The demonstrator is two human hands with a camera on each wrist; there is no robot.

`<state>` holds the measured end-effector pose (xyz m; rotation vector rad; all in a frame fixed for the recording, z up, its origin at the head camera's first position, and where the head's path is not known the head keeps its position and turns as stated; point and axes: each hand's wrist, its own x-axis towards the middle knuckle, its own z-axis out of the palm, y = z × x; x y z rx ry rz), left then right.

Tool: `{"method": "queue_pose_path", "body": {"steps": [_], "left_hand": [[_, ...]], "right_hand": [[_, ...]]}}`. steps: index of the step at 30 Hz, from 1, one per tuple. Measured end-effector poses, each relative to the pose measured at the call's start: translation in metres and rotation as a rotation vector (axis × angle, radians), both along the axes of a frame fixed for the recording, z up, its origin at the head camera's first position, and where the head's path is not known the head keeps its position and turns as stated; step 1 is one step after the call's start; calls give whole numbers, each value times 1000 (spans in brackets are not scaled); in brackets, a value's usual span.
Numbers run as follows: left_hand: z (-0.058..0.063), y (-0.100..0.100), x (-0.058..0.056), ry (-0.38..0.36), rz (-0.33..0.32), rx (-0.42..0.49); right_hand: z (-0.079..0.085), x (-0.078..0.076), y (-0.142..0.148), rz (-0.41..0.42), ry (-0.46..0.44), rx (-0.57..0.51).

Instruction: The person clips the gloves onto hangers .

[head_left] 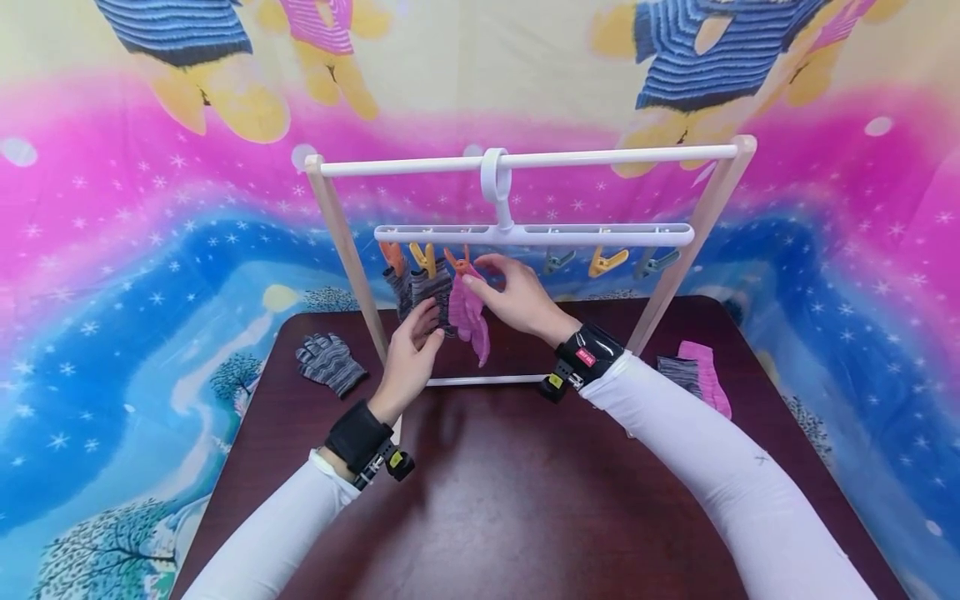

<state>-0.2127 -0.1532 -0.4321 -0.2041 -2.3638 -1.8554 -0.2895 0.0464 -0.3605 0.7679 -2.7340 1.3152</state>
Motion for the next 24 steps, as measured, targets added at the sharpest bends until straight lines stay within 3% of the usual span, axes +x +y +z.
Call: {"method": "queue_pose_path", "body": {"steps": [12,24], "left_hand": [[-3,-2,5,26,3,-6],[-6,1,9,8,17,-11]], "right_hand": [[-11,6,13,-25,6,54],[-21,12,27,-11,-25,27]]}}
